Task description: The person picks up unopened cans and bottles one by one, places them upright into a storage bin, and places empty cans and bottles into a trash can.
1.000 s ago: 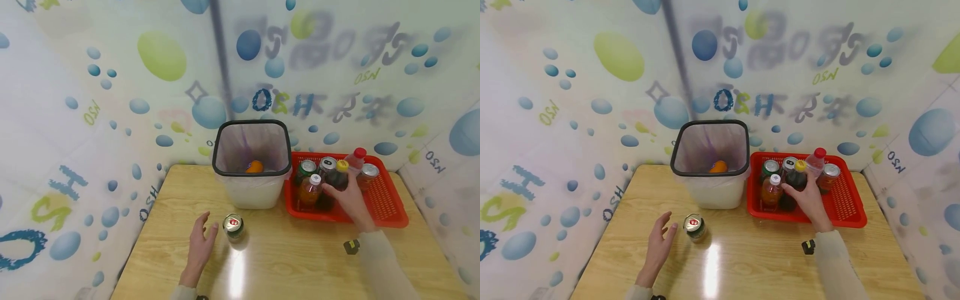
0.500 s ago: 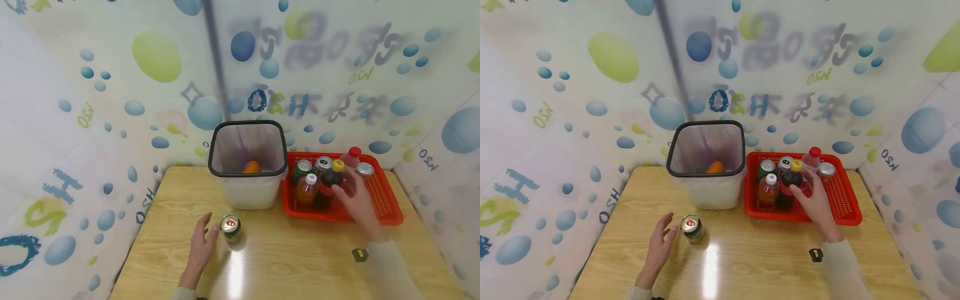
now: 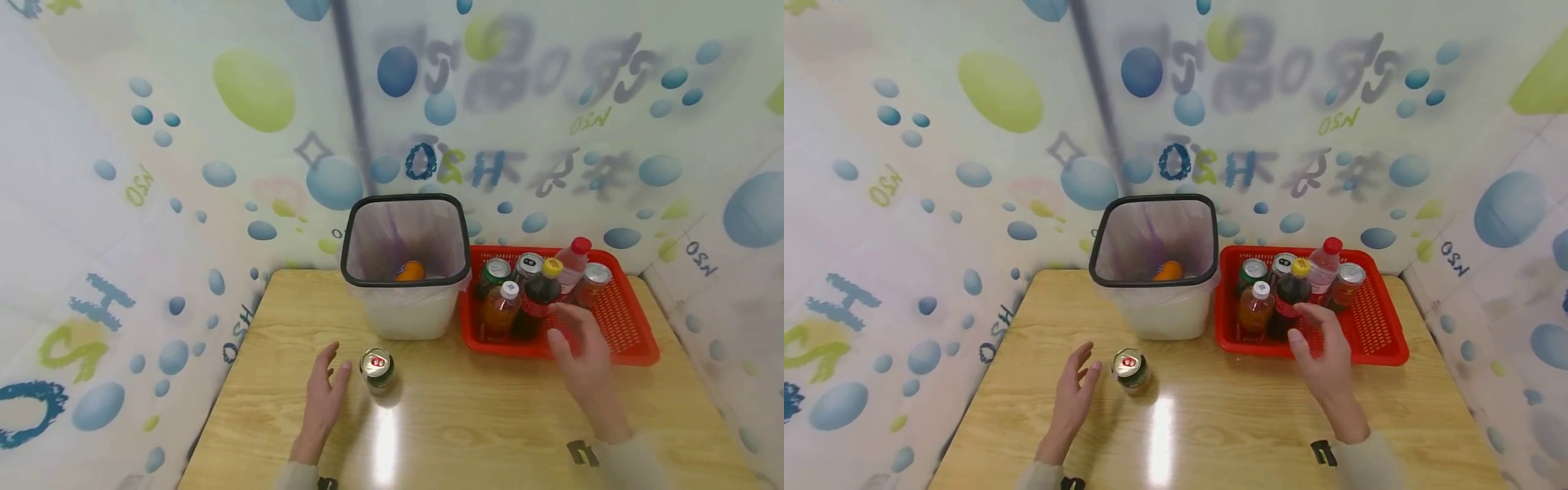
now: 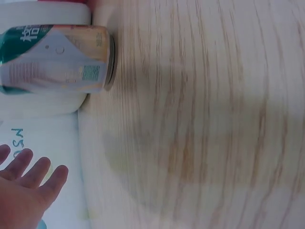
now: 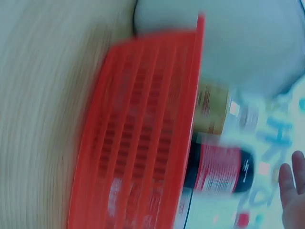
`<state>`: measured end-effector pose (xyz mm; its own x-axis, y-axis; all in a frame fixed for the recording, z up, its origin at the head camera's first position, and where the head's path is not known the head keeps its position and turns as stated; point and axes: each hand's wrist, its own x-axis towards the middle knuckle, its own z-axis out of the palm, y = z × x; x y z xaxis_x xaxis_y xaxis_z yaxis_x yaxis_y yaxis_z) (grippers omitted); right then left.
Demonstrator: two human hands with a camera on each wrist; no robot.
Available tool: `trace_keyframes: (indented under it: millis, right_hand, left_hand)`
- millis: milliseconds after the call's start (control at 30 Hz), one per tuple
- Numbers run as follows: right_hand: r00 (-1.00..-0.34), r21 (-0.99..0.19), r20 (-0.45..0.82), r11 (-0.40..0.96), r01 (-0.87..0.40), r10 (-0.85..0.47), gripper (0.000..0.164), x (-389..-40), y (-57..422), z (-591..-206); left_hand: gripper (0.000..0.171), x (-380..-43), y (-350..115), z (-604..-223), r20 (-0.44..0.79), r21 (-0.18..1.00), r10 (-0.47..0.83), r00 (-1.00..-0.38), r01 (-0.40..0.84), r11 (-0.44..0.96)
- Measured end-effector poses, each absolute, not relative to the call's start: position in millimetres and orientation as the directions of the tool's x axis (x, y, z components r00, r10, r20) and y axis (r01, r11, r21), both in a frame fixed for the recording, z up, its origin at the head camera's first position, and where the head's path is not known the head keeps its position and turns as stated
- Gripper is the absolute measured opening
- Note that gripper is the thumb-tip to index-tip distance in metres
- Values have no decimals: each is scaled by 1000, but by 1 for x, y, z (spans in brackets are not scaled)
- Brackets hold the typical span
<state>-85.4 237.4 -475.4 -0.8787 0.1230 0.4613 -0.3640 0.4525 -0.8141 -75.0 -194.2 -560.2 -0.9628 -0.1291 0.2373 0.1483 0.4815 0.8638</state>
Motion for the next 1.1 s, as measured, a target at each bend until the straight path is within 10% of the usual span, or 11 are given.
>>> trace_keyframes:
  millis: [267, 700, 1100]
  right_hand:
    - [-694, -637, 708, 307, -707, -127, 44, -84, 162, -499]
    - [-873, -790, 216, 448, -419, -437, 85, -98, 48, -535]
    - [-893, -809, 79, 495, -317, -443, 114, -116, 8, -566]
  left_hand:
    - [50, -78, -202, -560, 223, 858, -174, -959, 108, 502]
    - [51, -67, -217, -561, 163, 876, -244, -956, 26, 482]
    - [51, -60, -223, -562, 147, 878, -279, -949, -4, 478]
